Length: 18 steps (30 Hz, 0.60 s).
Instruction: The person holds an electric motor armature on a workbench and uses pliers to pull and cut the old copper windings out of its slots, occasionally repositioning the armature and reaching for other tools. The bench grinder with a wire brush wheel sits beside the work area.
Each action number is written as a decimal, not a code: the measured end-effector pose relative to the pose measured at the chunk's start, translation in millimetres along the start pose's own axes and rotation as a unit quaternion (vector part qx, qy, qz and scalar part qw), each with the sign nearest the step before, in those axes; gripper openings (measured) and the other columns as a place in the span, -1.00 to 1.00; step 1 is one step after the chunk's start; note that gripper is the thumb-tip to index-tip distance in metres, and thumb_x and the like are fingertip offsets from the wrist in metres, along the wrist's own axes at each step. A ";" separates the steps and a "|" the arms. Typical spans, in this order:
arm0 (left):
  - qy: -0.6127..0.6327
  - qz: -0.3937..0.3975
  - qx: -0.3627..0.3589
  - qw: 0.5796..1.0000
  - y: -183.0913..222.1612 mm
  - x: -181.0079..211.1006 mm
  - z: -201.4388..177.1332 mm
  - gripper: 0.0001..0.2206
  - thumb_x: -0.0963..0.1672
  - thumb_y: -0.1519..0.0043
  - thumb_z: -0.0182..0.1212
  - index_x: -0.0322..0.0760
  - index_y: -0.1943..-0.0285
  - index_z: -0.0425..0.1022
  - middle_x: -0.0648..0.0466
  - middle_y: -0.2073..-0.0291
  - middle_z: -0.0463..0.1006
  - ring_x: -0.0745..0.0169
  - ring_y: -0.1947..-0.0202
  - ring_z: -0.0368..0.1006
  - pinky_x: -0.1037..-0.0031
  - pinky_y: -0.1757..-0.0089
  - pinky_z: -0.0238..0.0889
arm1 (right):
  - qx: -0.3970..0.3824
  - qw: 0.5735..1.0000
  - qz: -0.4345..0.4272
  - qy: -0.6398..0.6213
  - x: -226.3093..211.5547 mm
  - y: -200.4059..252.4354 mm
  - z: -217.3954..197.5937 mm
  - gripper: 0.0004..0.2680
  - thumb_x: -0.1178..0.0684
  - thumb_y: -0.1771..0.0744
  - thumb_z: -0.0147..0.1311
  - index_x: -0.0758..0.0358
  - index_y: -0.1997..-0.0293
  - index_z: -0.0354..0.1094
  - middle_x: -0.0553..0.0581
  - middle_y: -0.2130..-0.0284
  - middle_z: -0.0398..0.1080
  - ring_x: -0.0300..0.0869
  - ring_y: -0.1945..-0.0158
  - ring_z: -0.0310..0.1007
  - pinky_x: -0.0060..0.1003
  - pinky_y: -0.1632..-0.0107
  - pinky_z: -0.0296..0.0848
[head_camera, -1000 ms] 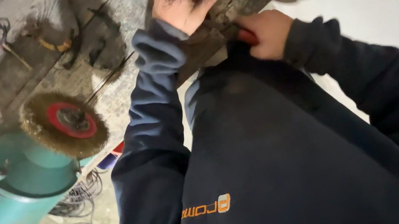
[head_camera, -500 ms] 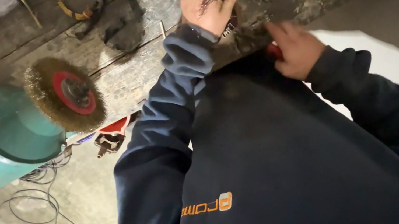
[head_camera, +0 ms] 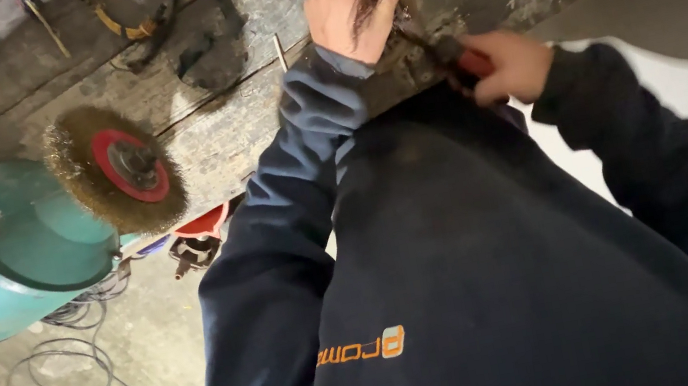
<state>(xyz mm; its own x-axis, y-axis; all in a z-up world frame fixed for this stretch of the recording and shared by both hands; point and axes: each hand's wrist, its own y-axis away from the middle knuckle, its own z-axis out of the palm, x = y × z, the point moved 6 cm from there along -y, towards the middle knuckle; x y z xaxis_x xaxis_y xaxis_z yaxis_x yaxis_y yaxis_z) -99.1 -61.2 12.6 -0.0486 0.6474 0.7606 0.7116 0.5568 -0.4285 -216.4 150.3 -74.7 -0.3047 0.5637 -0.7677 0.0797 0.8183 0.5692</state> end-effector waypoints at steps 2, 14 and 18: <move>0.009 -0.009 -0.014 1.000 0.0 6.5 -4.5 -0.74 0.00 -0.35 0.24 -0.24 0.27 0.55 -0.01 0.41 0.50 -0.12 0.37 0.51 0.25 0.35 0.33 | -0.089 0.989 -0.009 -0.118 14.8 -8.8 -0.2 -0.57 0.15 -0.13 0.17 0.38 -0.12 0.36 0.21 0.27 0.48 -0.11 0.23 0.46 -0.15 0.19 0.44; 0.154 -0.112 -0.055 0.980 13.7 -35.1 9.7 -0.52 0.10 -0.41 0.06 -0.33 0.30 0.62 0.03 0.46 0.67 0.22 0.42 0.64 0.43 0.30 0.44 | 0.336 0.821 -0.151 0.436 -113.4 48.8 7.0 -0.58 0.12 -0.35 0.13 0.45 -0.37 0.18 0.35 0.02 0.36 0.14 -0.03 0.40 -0.14 0.06 0.49; 0.236 -0.120 -0.046 0.963 21.1 -43.7 7.7 -0.44 0.15 -0.42 0.06 -0.38 0.35 0.60 0.00 0.42 0.69 0.18 0.36 0.65 0.39 0.23 0.47 | 0.310 0.860 -0.136 0.381 -95.9 38.7 11.7 -0.63 0.17 -0.32 0.12 0.41 -0.30 0.24 0.32 0.05 0.39 0.14 -0.02 0.41 -0.08 0.12 0.48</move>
<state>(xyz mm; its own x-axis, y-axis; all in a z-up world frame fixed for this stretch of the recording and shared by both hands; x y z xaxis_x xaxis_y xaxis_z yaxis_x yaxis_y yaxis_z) -87.3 -73.7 -33.4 0.0889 0.1854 0.9786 0.7792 0.5991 -0.1843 -173.0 129.2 17.5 -0.9070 0.2976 -0.2979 0.3261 0.9440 -0.0498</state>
